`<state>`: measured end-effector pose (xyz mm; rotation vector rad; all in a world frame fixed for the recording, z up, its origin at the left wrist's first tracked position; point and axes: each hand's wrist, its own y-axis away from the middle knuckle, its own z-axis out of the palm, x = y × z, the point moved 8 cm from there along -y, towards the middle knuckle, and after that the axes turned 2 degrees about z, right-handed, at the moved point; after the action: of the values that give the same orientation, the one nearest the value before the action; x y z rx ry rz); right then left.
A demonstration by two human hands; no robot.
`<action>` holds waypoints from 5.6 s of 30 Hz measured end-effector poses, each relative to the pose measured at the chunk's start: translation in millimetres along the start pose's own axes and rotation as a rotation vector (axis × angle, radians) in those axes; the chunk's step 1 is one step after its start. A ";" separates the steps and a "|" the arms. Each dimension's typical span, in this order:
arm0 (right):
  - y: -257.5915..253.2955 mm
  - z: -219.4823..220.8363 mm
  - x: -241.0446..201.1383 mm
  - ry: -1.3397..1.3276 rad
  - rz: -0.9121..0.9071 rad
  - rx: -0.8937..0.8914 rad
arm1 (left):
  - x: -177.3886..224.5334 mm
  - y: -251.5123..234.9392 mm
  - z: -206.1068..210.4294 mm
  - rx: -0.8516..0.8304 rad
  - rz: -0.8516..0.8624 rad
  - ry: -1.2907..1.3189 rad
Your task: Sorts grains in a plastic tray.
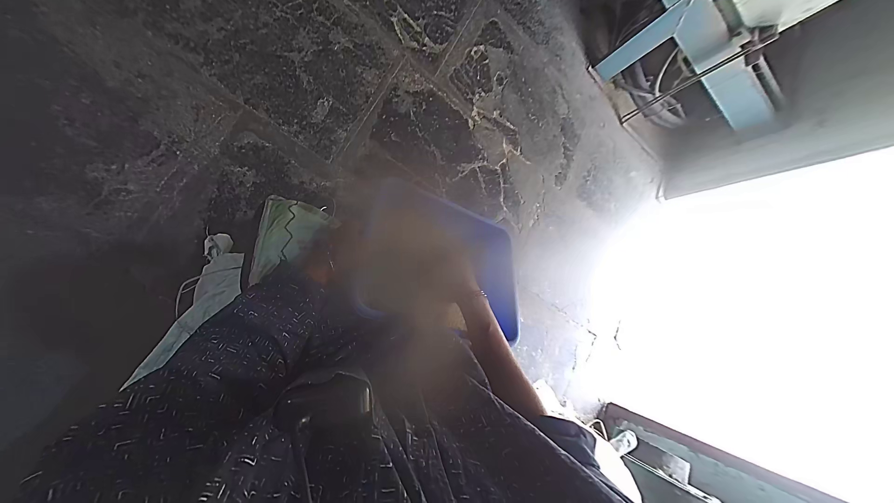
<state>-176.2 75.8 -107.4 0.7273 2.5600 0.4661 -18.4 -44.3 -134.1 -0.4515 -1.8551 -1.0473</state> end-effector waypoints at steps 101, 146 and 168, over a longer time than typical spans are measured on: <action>27.8 -24.3 4.5 -0.256 -0.087 0.566 | 40.5 29.8 2.7 -0.070 -0.132 -0.034; 48.6 9.0 -5.6 -0.026 -0.181 0.156 | 15.9 21.8 14.7 0.016 0.194 -0.042; 43.4 14.3 2.5 0.019 -0.145 0.086 | 20.1 12.1 33.3 -0.088 -0.063 -0.175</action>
<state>-153.2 115.0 -101.8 0.5627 2.6409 0.3192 -38.5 -12.7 -118.0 -0.5545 -1.9933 -1.1668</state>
